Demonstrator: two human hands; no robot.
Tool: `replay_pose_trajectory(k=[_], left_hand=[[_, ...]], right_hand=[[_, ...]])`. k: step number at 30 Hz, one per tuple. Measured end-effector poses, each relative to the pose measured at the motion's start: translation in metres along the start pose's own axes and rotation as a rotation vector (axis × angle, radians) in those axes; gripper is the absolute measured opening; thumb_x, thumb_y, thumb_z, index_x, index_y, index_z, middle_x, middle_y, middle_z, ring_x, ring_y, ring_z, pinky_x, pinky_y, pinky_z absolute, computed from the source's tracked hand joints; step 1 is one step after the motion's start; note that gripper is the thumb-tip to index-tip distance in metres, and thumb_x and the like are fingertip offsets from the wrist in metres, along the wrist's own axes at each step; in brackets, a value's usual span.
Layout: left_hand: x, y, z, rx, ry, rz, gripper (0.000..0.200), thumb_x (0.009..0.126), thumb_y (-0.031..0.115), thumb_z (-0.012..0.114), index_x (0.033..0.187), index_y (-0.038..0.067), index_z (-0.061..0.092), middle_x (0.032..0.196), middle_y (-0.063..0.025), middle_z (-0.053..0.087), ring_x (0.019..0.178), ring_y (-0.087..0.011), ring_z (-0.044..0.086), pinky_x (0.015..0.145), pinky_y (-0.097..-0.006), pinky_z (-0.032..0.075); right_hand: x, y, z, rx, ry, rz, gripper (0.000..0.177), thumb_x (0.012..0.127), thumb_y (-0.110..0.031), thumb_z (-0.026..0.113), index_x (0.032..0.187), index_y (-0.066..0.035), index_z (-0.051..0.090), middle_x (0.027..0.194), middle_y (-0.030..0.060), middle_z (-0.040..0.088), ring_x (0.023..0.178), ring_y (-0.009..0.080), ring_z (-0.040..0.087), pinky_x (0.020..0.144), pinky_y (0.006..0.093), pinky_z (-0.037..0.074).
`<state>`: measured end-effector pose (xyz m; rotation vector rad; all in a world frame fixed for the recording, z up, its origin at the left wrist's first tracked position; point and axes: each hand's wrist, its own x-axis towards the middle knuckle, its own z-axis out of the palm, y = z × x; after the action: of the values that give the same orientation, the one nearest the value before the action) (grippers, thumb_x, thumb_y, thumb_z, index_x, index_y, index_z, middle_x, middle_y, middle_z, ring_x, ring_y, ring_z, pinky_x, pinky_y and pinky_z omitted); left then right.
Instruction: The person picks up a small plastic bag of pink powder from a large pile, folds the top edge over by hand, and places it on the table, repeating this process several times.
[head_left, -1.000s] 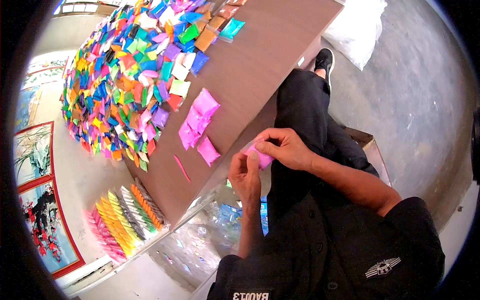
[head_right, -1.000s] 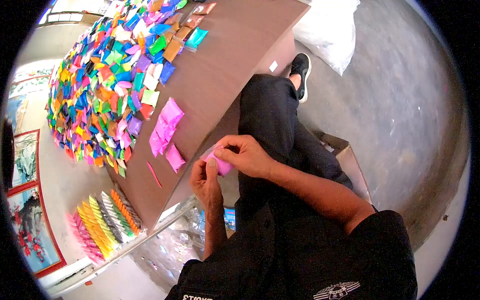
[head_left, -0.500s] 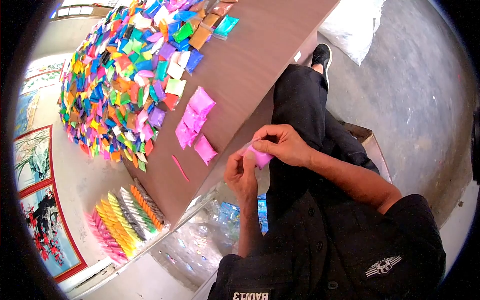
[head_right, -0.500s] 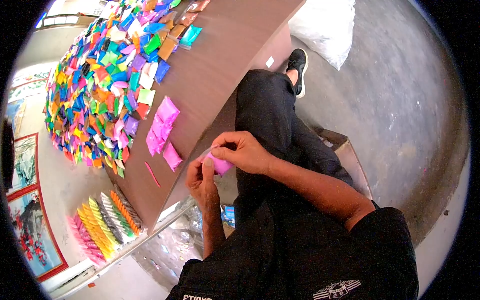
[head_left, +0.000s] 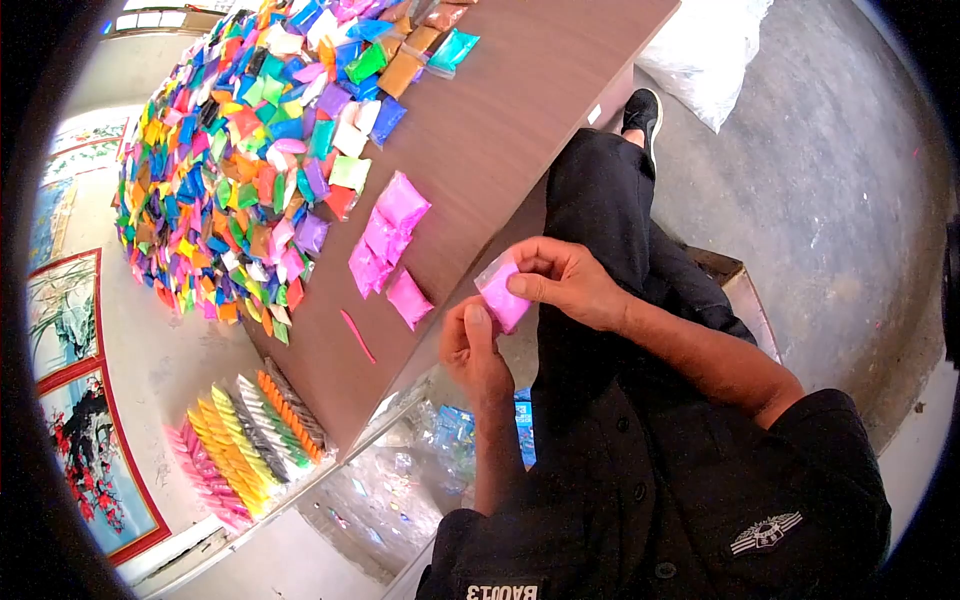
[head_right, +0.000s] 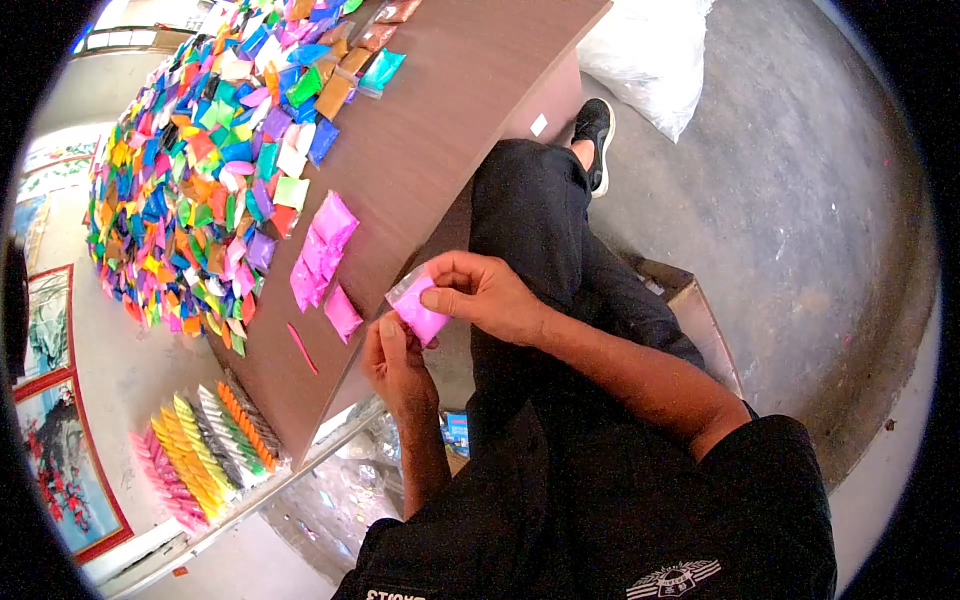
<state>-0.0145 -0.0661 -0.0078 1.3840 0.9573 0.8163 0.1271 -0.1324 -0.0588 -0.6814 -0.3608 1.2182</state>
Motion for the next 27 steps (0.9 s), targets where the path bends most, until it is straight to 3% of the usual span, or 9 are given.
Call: replay_pose_trajectory(k=[2, 4, 6, 10, 13, 15, 17, 23, 27], left_hand=[[0.0, -0.008, -0.005, -0.032, -0.033, -0.096, 0.024, 0.103, 0.024, 0.06, 0.101, 0.0, 0.066, 0.086, -0.002, 0.063, 0.077, -0.0094, 0.056, 0.07, -0.0268, 0.046], [-0.002, -0.007, -0.003, -0.009, -0.032, -0.07, 0.022, 0.102, 0.022, 0.062, 0.1, 0.0, 0.066, 0.086, -0.0019, 0.063, 0.077, -0.0092, 0.056, 0.07, -0.026, 0.046], [-0.003, -0.005, 0.0, 0.015, -0.032, -0.047, 0.019, 0.101, 0.019, 0.064, 0.1, 0.0, 0.066, 0.086, -0.0019, 0.063, 0.078, -0.009, 0.056, 0.07, -0.0252, 0.046], [-0.003, -0.002, 0.002, 0.105, -0.019, 0.009, 0.01, 0.095, 0.009, 0.071, 0.098, 0.001, 0.067, 0.092, -0.0023, 0.064, 0.082, -0.0088, 0.058, 0.072, -0.0233, 0.047], [-0.002, -0.004, 0.002, 0.203, -0.007, 0.063, 0.01, 0.094, 0.009, 0.073, 0.098, 0.002, 0.068, 0.092, -0.0017, 0.064, 0.081, -0.0093, 0.058, 0.072, -0.0234, 0.047], [0.0, -0.002, 0.006, 0.252, 0.007, 0.086, 0.011, 0.095, 0.013, 0.072, 0.099, 0.003, 0.068, 0.09, -0.001, 0.065, 0.079, -0.0098, 0.057, 0.071, -0.0237, 0.046], [0.003, 0.006, 0.011, 0.515, -0.04, 0.361, 0.012, 0.093, 0.01, 0.073, 0.1, 0.002, 0.068, 0.093, -0.0014, 0.065, 0.081, -0.011, 0.06, 0.073, -0.0251, 0.049], [0.0, -0.003, 0.011, 0.397, 0.096, 0.171, 0.013, 0.093, 0.007, 0.074, 0.102, 0.0, 0.068, 0.094, -0.0036, 0.067, 0.082, -0.0104, 0.063, 0.072, -0.0243, 0.051], [0.004, -0.008, 0.001, 0.231, 0.015, 0.001, 0.013, 0.094, 0.009, 0.073, 0.1, -0.001, 0.067, 0.088, -0.0008, 0.067, 0.078, -0.0082, 0.062, 0.071, -0.0224, 0.049]], right_hand=[[-0.001, 0.0, -0.001, -0.011, 0.017, 0.011, 0.023, 0.096, -0.009, 0.069, 0.116, -0.001, 0.062, 0.109, 0.0042, 0.069, 0.1, 0.0104, 0.065, 0.09, 0.0284, 0.052], [-0.001, 0.003, -0.002, -0.022, 0.035, 0.023, 0.025, 0.096, -0.007, 0.069, 0.119, -0.001, 0.06, 0.111, 0.005, 0.069, 0.102, 0.0114, 0.065, 0.093, 0.0292, 0.052], [0.0, 0.009, -0.004, -0.041, -0.018, -0.109, 0.026, 0.097, -0.006, 0.069, 0.122, -0.001, 0.061, 0.118, 0.0049, 0.065, 0.106, 0.0093, 0.062, 0.092, 0.0266, 0.051], [-0.001, 0.006, -0.003, -0.186, -0.024, -0.158, 0.02, 0.097, -0.008, 0.068, 0.115, 0.001, 0.063, 0.112, 0.0054, 0.066, 0.105, 0.0111, 0.062, 0.092, 0.0286, 0.051], [-0.005, -0.008, -0.002, -0.271, -0.088, -0.072, 0.02, 0.099, -0.012, 0.066, 0.114, 0.001, 0.065, 0.111, 0.0047, 0.066, 0.105, 0.0107, 0.06, 0.092, 0.0278, 0.05], [-0.008, -0.015, 0.001, -0.152, -0.09, 0.045, 0.022, 0.101, -0.015, 0.063, 0.117, 0.0, 0.066, 0.11, 0.0028, 0.066, 0.101, 0.0092, 0.06, 0.089, 0.0265, 0.05], [-0.006, -0.008, -0.001, -0.154, -0.08, 0.029, 0.023, 0.101, -0.015, 0.062, 0.117, 0.0, 0.066, 0.108, 0.0018, 0.067, 0.098, 0.0083, 0.06, 0.087, 0.0261, 0.05], [-0.002, 0.005, -0.007, -0.179, 0.006, -0.012, 0.022, 0.102, -0.016, 0.06, 0.115, 0.0, 0.067, 0.099, -0.0011, 0.067, 0.091, 0.0057, 0.06, 0.081, 0.0245, 0.049], [0.0, 0.011, -0.005, -0.229, 0.042, -0.09, 0.021, 0.102, -0.017, 0.061, 0.11, 0.0, 0.069, 0.096, -0.0016, 0.067, 0.089, 0.0054, 0.059, 0.079, 0.0242, 0.049]])
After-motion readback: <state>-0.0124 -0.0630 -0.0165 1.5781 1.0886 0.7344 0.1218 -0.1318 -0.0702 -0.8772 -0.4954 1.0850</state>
